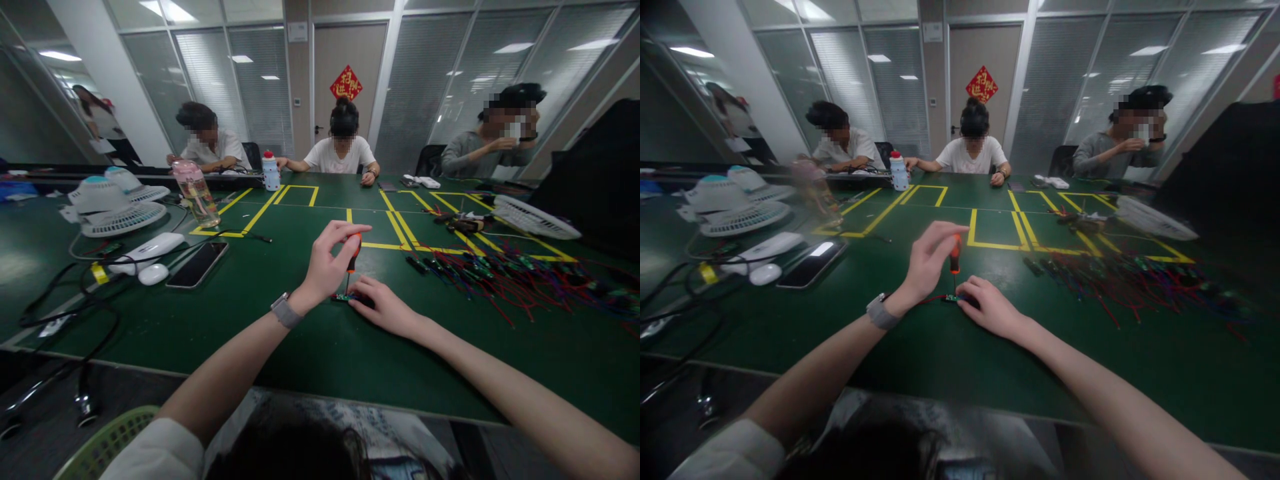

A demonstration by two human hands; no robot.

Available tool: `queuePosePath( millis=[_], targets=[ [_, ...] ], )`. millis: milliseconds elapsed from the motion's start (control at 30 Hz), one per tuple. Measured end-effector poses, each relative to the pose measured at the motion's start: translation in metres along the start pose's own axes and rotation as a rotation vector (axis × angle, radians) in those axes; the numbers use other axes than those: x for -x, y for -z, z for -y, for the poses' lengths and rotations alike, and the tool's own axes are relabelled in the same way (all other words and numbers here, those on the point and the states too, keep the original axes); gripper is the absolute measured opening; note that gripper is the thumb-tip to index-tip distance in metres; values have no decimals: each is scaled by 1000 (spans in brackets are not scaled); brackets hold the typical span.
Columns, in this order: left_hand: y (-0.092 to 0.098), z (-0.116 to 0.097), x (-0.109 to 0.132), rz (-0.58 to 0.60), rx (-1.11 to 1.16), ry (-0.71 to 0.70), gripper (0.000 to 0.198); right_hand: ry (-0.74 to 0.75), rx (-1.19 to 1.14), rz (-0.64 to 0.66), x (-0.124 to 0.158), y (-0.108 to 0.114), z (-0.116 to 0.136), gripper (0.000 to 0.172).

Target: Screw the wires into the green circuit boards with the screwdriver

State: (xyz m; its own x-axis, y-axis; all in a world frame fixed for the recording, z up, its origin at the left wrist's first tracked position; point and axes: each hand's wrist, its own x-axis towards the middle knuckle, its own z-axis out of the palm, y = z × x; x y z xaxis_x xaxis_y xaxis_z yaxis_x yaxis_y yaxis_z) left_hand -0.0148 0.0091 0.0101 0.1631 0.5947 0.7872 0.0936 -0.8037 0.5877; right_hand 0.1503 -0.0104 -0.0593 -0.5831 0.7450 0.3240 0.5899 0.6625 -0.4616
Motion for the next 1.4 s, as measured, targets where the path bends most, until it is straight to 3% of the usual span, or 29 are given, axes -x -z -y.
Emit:
queuePosePath(
  millis=[133, 300, 500, 700, 900, 1100, 1300, 1400],
  targets=[
    [-1, 0, 1, 37, 105, 65, 24, 4, -3, 1, 0, 0, 1, 9],
    [0, -3, 0, -2, -63, 22, 14, 0, 6, 1, 1, 0, 1, 9],
    [0, -1, 0, 26, 81, 64, 28, 6, 3, -6, 1, 0, 0, 11],
    [1, -1, 0, -55, -104, 27, 15, 12, 3, -11, 1, -1, 0, 9],
    [-1, 1, 1, 32, 88, 76, 28, 11, 0, -9, 1, 0, 1, 11],
    [-1, -2, 1, -18, -87, -12, 19, 17, 1, -13, 0, 0, 2, 9],
    [1, -2, 2, 31, 55, 55, 27, 17, 5, -13, 1, 0, 0, 10],
    [-1, -1, 2, -9, 36, 61, 23, 11, 7, -12, 1, 0, 0, 11]
  ],
)
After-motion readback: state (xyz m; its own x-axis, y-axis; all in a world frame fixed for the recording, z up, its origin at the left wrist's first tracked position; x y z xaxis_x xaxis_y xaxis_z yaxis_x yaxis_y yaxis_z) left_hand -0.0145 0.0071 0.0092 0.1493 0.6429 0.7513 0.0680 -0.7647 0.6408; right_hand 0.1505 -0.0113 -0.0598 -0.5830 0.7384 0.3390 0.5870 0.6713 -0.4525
